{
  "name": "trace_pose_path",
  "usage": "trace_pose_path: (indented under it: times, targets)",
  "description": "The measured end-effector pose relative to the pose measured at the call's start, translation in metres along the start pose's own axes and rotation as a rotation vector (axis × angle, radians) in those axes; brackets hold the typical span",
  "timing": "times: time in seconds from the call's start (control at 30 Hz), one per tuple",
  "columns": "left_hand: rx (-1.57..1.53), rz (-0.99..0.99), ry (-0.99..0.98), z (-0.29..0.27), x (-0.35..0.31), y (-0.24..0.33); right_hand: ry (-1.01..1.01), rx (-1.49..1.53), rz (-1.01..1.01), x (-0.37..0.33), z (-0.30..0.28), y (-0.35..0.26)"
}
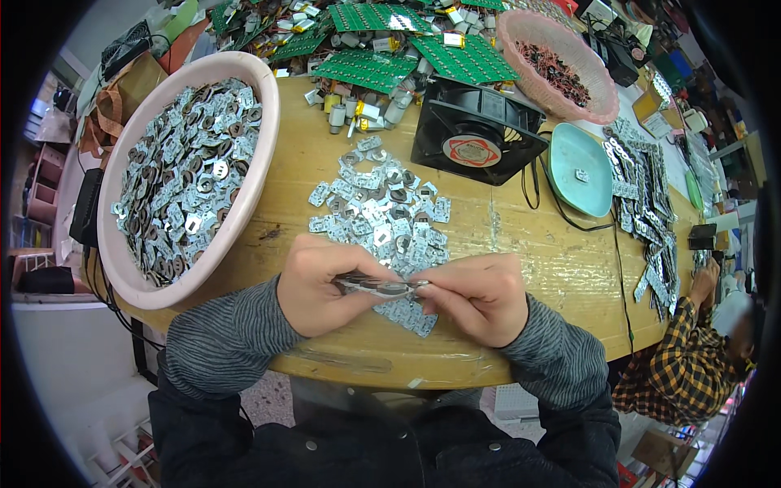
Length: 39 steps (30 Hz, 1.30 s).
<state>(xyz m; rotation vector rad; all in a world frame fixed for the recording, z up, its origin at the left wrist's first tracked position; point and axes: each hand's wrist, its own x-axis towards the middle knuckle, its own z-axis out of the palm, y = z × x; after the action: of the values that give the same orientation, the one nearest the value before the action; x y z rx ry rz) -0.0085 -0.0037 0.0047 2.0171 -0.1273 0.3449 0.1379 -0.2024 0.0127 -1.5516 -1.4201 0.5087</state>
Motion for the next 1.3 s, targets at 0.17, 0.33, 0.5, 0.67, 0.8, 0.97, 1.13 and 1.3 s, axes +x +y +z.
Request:
trace_pose_path:
  times: [0.17, 0.33, 0.5, 0.67, 0.8, 0.97, 1.13, 1.3]
  targets:
    - [-0.014, 0.037, -0.009, 0.005, 0.0, -0.005, -0.023, -0.071, -0.103, -0.005, 0.011, 0.007]
    - [0.018, 0.015, -0.045, 0.004, 0.002, 0.001, 0.129, -0.117, -0.123, -0.006, 0.017, 0.005]
    - [-0.152, -0.209, -0.084, -0.004, 0.001, 0.006, 0.006, 0.039, 0.03, -0.004, 0.002, -0.002]
    - [-0.43, -0.299, -0.133, -0.006, 0.0, 0.008, -0.064, 0.377, 0.18, -0.002, -0.004, -0.009]
    - [-0.491, -0.3, -0.141, -0.003, 0.0, 0.003, -0.071, 0.441, 0.206, -0.002, -0.003, -0.009]
    - [-0.253, -0.083, -0.107, -0.006, 0.0, 0.005, -0.034, 0.461, 0.276, -0.003, -0.002, -0.013]
    - [0.016, 0.229, 0.036, 0.0, -0.001, -0.001, -0.016, 0.468, 0.373, -0.002, -0.003, -0.012]
    - [0.017, 0.2, 0.013, -0.001, -0.002, -0.001, 0.02, 0.468, 0.418, -0.003, -0.001, -0.012]
